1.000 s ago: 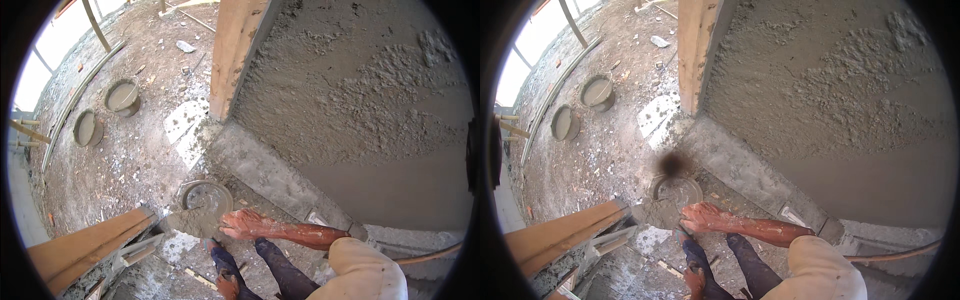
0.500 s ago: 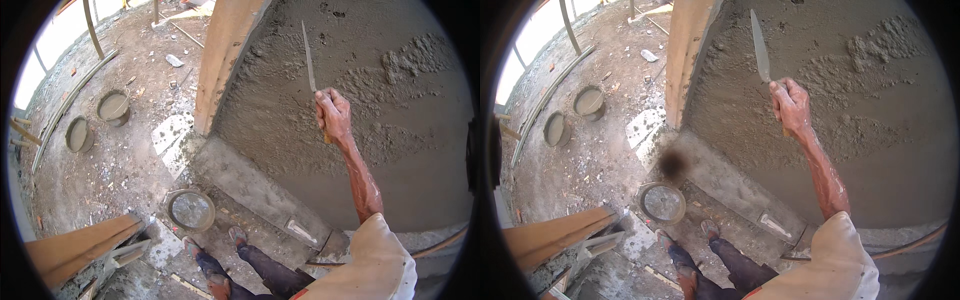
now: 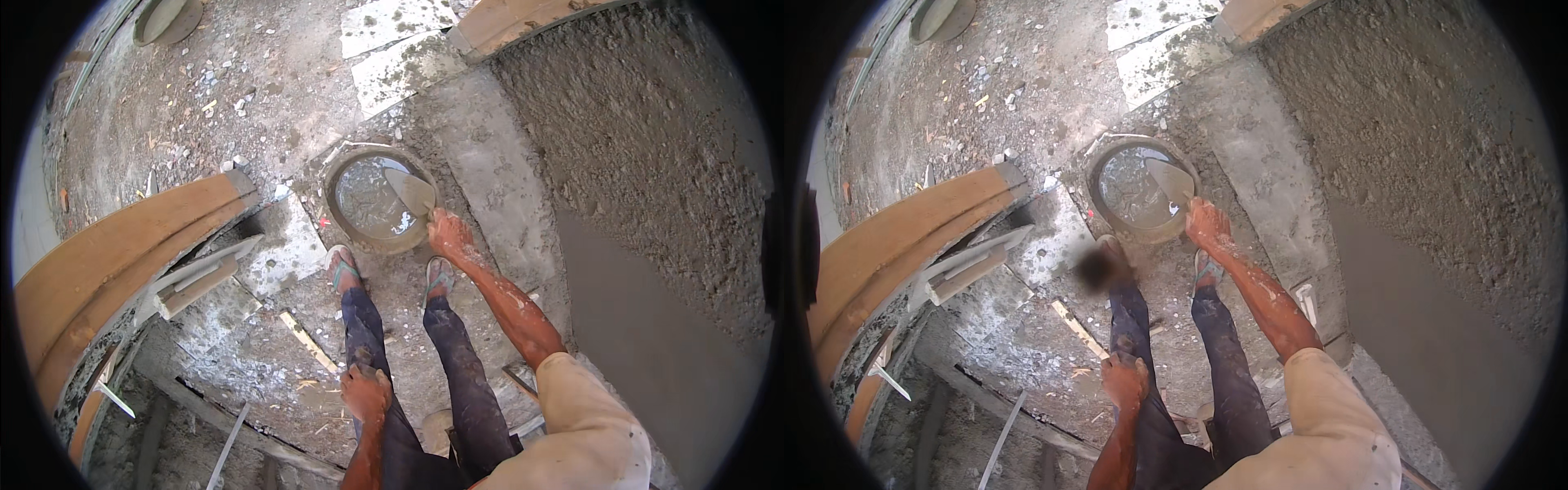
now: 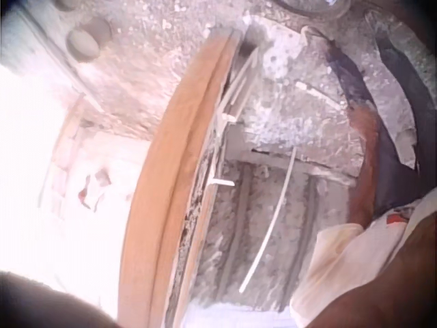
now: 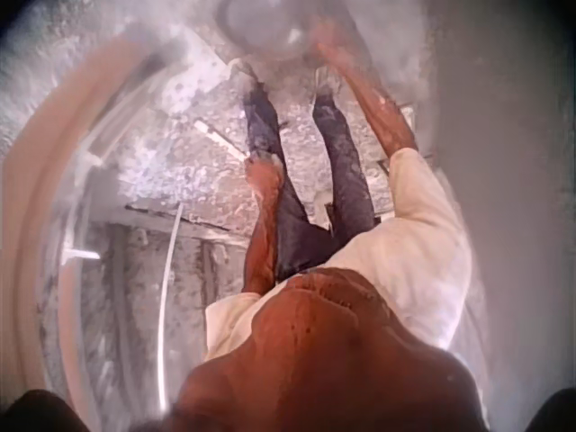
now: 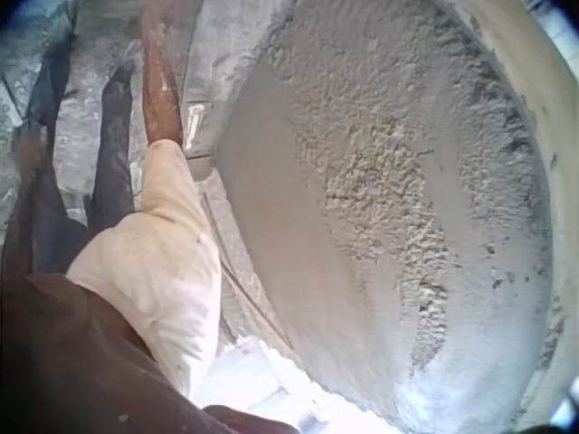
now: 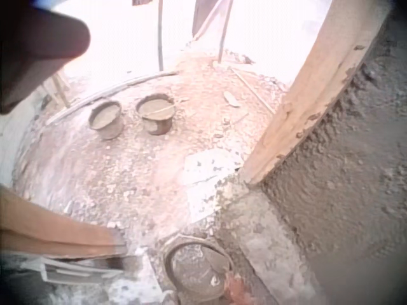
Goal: The person applies wet plaster to a concrete wall using a trowel. They scoop the mixture from a bucket, spread it onto the wall surface, and smooth it down by hand and with the tool.
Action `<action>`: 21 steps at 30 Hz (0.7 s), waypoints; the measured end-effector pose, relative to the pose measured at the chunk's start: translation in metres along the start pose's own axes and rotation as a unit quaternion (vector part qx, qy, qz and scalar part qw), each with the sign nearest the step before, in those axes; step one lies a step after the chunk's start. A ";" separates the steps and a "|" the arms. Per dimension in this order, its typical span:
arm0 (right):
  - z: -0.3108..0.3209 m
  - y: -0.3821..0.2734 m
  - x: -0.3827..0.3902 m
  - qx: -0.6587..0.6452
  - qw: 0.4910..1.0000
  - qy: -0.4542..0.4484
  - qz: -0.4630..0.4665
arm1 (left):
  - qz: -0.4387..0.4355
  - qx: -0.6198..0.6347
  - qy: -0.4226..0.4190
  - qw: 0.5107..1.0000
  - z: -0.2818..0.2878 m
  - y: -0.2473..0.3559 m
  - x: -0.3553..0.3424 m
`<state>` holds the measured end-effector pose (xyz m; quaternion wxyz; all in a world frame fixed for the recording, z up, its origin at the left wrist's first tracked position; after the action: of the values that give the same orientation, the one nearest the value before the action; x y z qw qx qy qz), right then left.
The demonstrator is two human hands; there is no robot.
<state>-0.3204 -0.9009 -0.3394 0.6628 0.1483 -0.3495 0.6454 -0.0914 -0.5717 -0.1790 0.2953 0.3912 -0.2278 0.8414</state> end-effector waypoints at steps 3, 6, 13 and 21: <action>-0.026 -0.016 -0.046 0.065 0.992 0.093 0.060 | 0.000 0.018 -0.013 1.000 0.002 0.002 -0.002; -0.096 -0.029 -0.060 0.037 0.994 0.007 0.106 | -0.009 0.027 -0.017 0.999 -0.008 -0.003 -0.013; -0.109 -0.029 -0.028 -0.180 0.980 0.004 0.084 | -0.018 0.025 -0.007 0.999 0.003 -0.007 -0.017; 0.049 -0.054 0.051 -0.142 0.971 0.061 0.184 | -0.070 -0.039 0.017 0.997 -0.041 -0.023 -0.008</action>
<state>-0.2855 -0.9011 -0.2572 0.5673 -0.0538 -0.4180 0.7075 -0.0931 -0.5327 -0.2055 0.3723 0.3798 -0.2273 0.8158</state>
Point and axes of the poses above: each hand's wrist, its own x-axis away from the middle knuckle, its own z-axis out of the back of the hand, y = z × x, the point moved 8 cm from there along -x, towards the middle knuckle
